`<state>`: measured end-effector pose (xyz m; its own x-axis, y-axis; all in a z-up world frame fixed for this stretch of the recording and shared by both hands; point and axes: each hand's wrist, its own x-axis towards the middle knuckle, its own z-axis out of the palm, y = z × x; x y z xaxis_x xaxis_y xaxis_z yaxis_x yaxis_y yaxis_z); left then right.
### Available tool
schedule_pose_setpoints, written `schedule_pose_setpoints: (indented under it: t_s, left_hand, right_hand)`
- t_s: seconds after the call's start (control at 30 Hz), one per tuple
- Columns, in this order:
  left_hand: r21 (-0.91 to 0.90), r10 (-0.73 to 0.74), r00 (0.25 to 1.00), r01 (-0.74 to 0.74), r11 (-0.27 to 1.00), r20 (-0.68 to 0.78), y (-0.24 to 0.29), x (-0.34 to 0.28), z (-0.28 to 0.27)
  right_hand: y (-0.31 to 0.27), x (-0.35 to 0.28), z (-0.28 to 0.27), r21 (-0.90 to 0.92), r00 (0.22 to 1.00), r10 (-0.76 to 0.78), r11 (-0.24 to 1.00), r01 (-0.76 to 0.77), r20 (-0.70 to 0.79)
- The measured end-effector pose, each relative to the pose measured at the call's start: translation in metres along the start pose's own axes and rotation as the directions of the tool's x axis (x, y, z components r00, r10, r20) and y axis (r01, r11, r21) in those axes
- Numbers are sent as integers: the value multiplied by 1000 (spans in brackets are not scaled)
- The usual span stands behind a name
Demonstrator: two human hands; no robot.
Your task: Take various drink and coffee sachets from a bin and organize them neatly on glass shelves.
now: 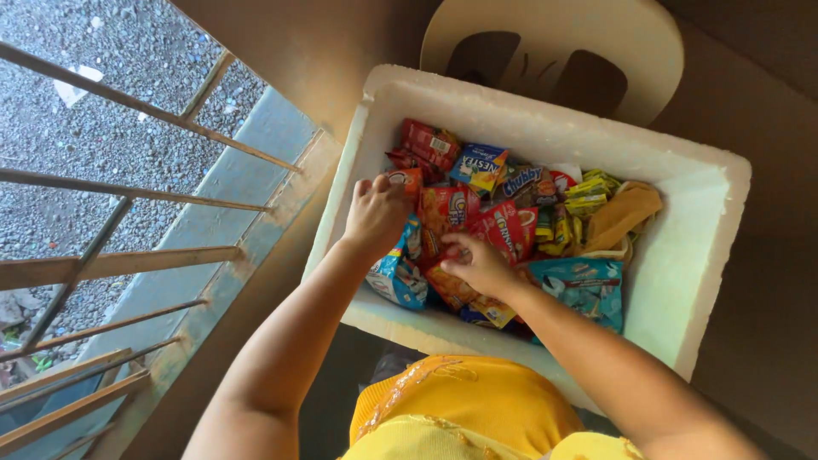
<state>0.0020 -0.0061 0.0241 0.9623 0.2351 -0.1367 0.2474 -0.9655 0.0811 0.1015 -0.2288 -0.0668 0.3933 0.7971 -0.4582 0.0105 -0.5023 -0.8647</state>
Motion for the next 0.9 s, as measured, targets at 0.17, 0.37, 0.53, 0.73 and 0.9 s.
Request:
schedule_pose_setpoints:
  t_s: [0.17, 0.37, 0.53, 0.73, 0.9]
  left_hand:
    - [59, 246, 936, -239, 969, -251, 23, -6, -48]
    - [-127, 371, 858, -438, 890, -355, 63, 12, -117]
    - [-263, 296, 764, -514, 817, -573, 70, 34, -96]
    - [-435, 165, 864, -395, 809, -476, 91, 38, -48]
    - [-659, -75, 960, -128, 741, -271, 109, 33, -32]
  right_hand:
    - [-62, -18, -33, -133, 890, -449, 889, 437, -79]
    - [-76, -34, -66, -101, 805, -580, 814, 571, -123]
    - [-77, -56, -80, 215, 867, -397, 858, 467, -300]
    - [7, -55, -65, 381, 940, -222, 871, 311, -260]
    - [6, -72, -56, 464, 970, -12, 877, 128, -244]
